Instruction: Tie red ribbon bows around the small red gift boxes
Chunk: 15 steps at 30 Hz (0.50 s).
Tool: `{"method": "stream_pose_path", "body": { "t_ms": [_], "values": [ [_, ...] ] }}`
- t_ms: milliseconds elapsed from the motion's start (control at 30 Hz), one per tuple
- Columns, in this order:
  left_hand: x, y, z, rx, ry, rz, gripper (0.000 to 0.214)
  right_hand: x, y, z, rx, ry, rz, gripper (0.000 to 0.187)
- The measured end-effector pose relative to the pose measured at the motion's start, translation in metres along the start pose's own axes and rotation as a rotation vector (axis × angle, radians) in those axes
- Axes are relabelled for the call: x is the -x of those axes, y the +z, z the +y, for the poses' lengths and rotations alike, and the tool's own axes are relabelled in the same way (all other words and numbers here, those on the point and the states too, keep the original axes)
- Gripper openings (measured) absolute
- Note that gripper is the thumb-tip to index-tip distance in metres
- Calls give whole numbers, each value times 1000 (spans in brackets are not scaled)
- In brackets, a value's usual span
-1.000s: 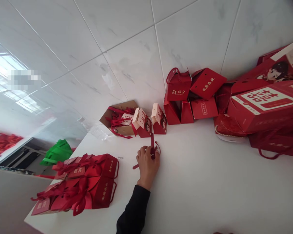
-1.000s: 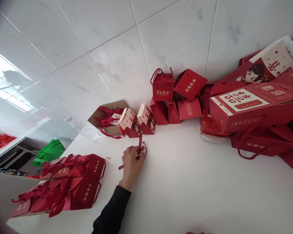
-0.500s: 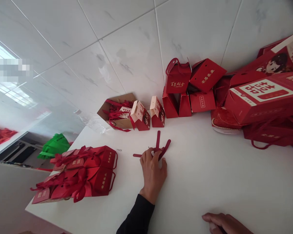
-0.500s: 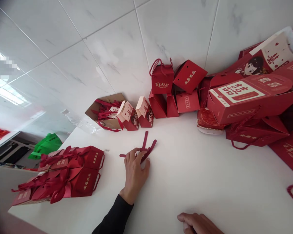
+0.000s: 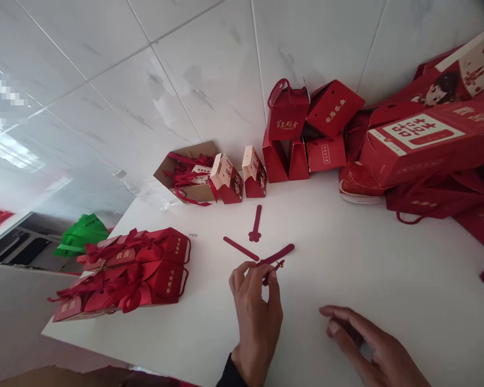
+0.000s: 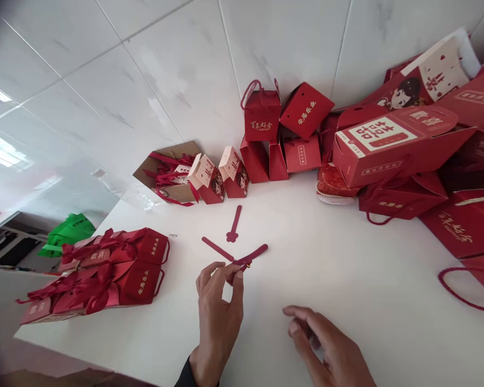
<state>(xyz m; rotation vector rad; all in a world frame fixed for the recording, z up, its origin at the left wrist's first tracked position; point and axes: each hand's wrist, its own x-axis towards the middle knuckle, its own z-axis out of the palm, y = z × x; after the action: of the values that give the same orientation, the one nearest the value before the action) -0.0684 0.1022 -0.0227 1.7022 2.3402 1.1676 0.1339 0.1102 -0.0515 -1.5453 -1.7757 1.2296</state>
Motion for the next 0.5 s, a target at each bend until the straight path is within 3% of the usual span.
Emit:
{"method": "stream_pose_path", "body": {
  "t_ms": [167,233,367,500],
  "values": [
    [19,-18,25,260,-225,-115,13,-15,-5,-34,-234,79,-158,52],
    [24,-20,33,315,-233,-164,15,-19,-7,-43,-291,83,-209,52],
    [31,-19,40,384,-208,-234,17,-19,-10,-57,-308,109,-153,46],
    [36,-16,37,429,-244,-296,17,-17,-11,-52,-350,113,-179,42]
  ]
}}
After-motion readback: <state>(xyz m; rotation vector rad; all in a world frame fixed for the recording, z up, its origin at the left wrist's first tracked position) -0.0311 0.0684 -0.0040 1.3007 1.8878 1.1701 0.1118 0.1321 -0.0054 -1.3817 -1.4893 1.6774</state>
